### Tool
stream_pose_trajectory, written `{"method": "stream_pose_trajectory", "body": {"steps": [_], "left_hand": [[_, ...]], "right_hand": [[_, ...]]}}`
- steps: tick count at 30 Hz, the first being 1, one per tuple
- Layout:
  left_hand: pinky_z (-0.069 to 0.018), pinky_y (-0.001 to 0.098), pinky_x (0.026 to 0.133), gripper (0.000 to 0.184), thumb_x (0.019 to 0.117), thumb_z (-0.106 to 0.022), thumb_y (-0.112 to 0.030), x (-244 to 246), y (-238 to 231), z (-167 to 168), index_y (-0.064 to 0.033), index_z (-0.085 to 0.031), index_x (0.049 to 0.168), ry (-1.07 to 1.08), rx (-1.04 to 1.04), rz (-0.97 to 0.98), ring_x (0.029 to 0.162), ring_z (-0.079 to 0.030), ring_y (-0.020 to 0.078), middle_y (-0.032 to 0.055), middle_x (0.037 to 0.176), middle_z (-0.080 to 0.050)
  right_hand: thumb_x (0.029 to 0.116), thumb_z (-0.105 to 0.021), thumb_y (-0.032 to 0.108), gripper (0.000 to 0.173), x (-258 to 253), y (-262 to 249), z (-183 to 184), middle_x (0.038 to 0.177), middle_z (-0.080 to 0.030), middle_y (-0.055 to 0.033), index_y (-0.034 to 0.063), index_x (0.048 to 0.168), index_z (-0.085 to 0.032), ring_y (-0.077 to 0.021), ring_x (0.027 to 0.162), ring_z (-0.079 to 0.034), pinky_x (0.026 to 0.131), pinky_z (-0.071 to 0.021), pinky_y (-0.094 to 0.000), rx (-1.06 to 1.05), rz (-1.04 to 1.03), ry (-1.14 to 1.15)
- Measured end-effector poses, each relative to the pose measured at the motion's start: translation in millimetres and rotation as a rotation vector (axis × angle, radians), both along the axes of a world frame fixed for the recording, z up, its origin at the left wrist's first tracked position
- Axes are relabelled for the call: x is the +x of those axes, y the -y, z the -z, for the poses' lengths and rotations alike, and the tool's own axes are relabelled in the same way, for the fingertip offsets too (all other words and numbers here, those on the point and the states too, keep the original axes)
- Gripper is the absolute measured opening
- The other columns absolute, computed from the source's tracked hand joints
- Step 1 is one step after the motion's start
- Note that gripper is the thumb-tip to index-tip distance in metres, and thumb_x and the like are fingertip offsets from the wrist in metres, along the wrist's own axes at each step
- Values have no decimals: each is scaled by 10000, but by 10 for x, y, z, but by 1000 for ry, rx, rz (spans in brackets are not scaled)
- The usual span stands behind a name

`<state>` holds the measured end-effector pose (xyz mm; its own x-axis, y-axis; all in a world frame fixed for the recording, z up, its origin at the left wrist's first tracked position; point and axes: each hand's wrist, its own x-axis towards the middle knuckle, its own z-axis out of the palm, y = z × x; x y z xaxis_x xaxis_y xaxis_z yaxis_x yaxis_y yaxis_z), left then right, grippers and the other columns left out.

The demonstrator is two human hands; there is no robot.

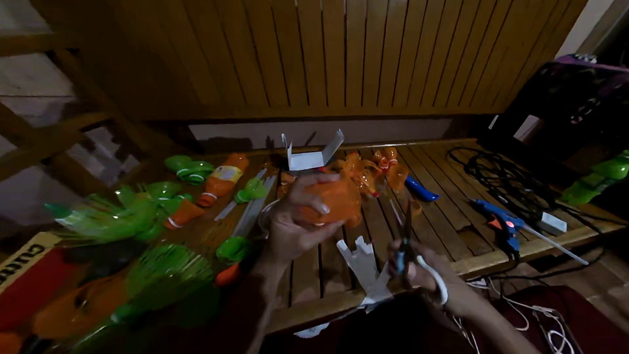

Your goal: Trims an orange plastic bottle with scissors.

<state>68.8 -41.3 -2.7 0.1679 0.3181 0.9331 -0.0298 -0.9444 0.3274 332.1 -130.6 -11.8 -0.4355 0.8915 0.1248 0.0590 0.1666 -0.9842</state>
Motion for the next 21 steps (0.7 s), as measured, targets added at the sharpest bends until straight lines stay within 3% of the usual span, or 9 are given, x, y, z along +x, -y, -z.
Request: {"method": "stream_pose_trajectory", "body": {"steps": [1, 3, 5, 10, 13, 21], "left_hand": [[-528, 302, 1062, 383, 803, -853, -142, 5, 5, 11, -285, -667, 1106, -7, 46, 2, 1301, -570, 99, -123, 1370, -610], [-518, 322, 1080, 413, 794, -853, -110, 15, 19, 25, -286, -676, 1124, -23, 106, 13, 1321, -556, 110, -129, 1393, -596], [-505, 336, 1099, 398, 799, -842, -96, 22, 37, 21, -272, -670, 1113, -46, 146, 15, 1340, -538, 116, -128, 1393, -588], [-491, 342, 1109, 259, 858, -784, -107, 90, 63, 74, -223, -642, 1041, -64, 280, -55, 1343, -530, 113, -105, 1348, -603], [-490, 357, 1105, 199, 882, -753, -111, 120, 44, 116, -212, -696, 1044, -30, 355, -46, 1345, -532, 147, -90, 1350, -619], [-490, 366, 1109, 219, 886, -753, -84, 138, 44, 144, -202, -691, 1060, -59, 390, -102, 1361, -514, 163, -65, 1367, -593]], "right_hand": [[905, -612, 677, 640, -84, 20, 4, 901, -585, 140, 103, 1187, -584, 85, 760, -545, 659, -468, -111, -12, -87, 42], [984, -570, 553, 530, -219, 47, -49, 862, -527, 101, 62, 1181, -604, 68, 723, -489, 647, -428, -127, -5, -129, 131], [1015, -553, 461, 400, -292, 47, -129, 820, -525, 100, 80, 1123, -615, 65, 686, -482, 629, -420, -130, 1, -110, 183], [1014, -578, 382, 333, -394, 84, -229, 721, -550, 81, 58, 1046, -651, 53, 608, -495, 565, -418, -141, 57, -57, 218], [1028, -556, 343, 305, -416, 97, -221, 711, -552, 76, 54, 1024, -653, 56, 598, -504, 559, -424, -130, 71, -27, 210], [1011, -563, 230, 238, -403, 71, -144, 681, -536, 54, 11, 994, -653, 56, 581, -506, 549, -431, -117, 141, 34, 184]]}}
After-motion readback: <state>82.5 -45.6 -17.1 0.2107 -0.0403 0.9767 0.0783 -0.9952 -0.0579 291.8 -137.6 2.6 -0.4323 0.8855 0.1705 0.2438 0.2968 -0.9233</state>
